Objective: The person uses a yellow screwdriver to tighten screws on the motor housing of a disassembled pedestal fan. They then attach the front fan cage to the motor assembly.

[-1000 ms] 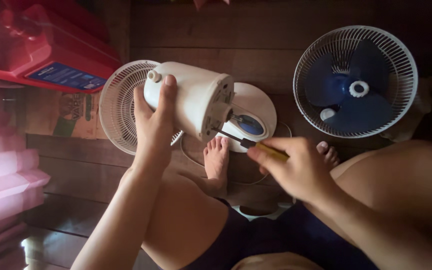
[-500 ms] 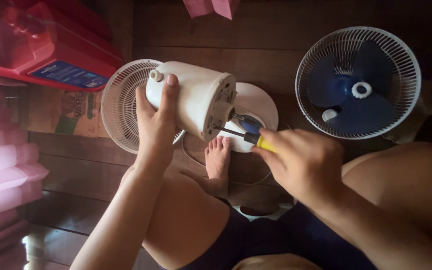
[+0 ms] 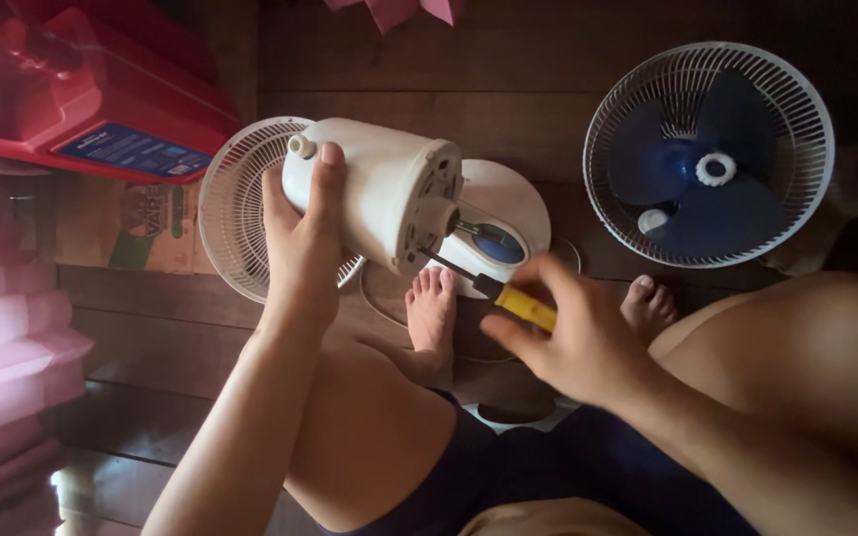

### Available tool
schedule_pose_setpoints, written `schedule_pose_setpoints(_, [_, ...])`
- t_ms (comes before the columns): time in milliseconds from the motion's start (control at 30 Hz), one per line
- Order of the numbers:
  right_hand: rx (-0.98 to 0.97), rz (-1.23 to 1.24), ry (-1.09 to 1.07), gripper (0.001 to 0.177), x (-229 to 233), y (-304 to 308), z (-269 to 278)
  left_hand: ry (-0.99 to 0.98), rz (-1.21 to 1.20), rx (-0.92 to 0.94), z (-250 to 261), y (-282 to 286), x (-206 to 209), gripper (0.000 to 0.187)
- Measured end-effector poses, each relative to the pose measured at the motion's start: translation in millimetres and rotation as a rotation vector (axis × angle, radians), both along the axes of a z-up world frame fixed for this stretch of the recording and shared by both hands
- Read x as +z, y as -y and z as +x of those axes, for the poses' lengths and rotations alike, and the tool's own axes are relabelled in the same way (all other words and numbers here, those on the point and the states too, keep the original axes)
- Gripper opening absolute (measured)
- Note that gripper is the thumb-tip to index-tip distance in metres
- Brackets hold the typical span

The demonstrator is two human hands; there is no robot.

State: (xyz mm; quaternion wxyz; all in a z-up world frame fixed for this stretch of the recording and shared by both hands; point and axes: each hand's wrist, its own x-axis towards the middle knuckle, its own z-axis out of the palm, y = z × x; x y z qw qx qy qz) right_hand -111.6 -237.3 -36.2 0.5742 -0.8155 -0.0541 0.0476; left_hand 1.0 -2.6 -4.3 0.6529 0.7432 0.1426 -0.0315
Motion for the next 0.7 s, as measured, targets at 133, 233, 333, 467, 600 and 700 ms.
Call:
schedule_pose_setpoints(133, [-0.017,-0.668,0.646,0.023,9,2,-9,-0.053,-0.033,0.019,-1,0,3,0.063])
schedule_pose_setpoints(233, [-0.011,-0.37,0.398,0.023,9,0,-2,-0.071,-0.083,0.016,-3,-2,4,0.061])
schedule_pose_setpoints(333, [0.022,-0.023,-0.171,0.024,6,7,21,-0.055,-0.008,-0.02,-2,-2,3,0.058])
schedule_pose_setpoints(467, [0.062,0.198,-0.45,0.025,5,18,31,-0.007,-0.019,-0.021,-1,-1,0,0.056])
schedule_pose_setpoints(600, [0.061,-0.499,0.594,0.023,13,12,16,-0.003,-0.052,-0.001,-1,-3,-1,0.055])
schedule_pose_setpoints(700, [0.007,-0.511,0.611,0.024,17,5,5,0.018,-0.02,-0.005,-4,-3,-2,0.055])
